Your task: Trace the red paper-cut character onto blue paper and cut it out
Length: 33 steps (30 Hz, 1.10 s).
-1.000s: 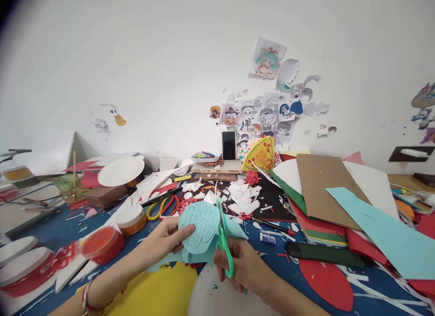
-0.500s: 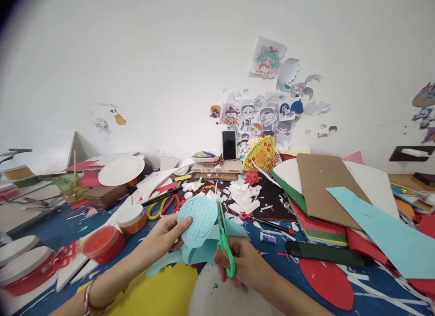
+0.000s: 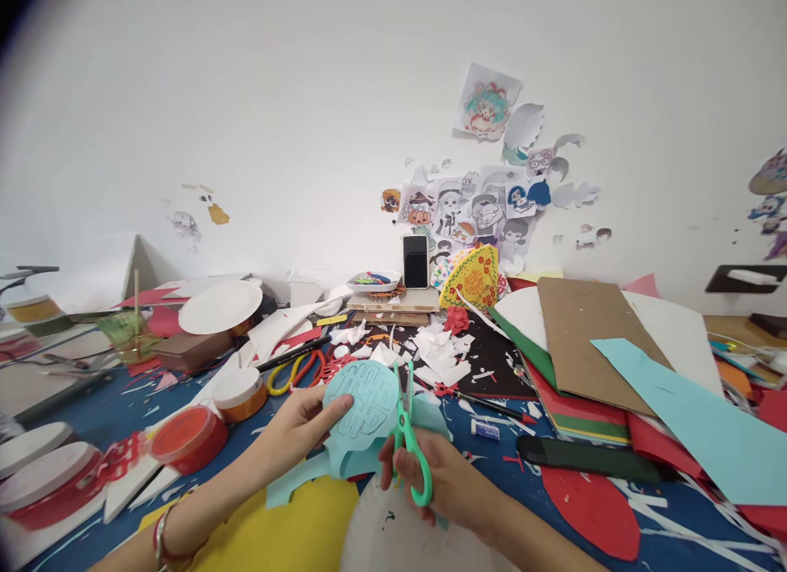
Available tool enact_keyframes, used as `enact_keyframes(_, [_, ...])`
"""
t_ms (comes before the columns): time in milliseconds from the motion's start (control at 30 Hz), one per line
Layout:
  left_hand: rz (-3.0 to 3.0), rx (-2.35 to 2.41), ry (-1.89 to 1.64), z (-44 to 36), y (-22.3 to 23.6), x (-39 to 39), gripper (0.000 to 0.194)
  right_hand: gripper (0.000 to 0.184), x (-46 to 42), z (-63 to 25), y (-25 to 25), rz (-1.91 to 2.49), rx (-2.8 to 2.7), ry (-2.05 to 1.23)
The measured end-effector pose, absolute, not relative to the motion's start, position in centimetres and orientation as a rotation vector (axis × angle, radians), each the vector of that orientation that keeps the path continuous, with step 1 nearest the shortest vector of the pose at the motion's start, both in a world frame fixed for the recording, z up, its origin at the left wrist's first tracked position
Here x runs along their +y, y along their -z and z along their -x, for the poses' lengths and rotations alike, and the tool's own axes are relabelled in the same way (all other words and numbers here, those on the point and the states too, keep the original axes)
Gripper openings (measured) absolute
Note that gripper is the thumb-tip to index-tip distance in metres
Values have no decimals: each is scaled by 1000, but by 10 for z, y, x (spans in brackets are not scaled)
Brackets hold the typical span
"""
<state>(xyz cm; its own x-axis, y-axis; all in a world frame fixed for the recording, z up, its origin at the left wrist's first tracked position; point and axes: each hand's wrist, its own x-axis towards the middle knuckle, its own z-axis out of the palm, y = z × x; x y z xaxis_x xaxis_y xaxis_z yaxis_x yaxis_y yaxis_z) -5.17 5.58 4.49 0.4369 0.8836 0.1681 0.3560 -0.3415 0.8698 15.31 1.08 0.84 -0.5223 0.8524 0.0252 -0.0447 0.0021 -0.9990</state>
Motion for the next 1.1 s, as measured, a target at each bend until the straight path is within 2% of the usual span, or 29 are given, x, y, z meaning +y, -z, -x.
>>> enact_keyframes(200, [-1898, 1028, -830, 54, -44, 61, 41, 57, 22, -169, -16, 692, -1152, -1715])
enact_keyframes(267, [-1891, 1018, -829, 54, -45, 62, 42, 47, 29, -180, -24, 659, -1029, -1693])
enact_keyframes(367, [-1880, 996, -831, 54, -47, 62, 42, 36, 39, -201, -38, 742, -1010, -1459])
enact_keyframes(500, [-1888, 990, -838, 54, -49, 61, 40, 40, 53, -227, -41, 1170, -1345, -835])
enact_keyframes(633, [-1901, 1001, -840, 55, -49, 62, 38, 50, 64, -242, -23, 1456, -1508, -616])
enact_keyframes(900, [-1907, 985, -767, 52, -47, 59, 40, 48, 63, -238, -7, 1670, -1887, -329])
enact_keyframes(1100, [-1896, 948, -559, 45, -46, 49, 40, 24, 68, -243, -9, 1718, -2032, -117])
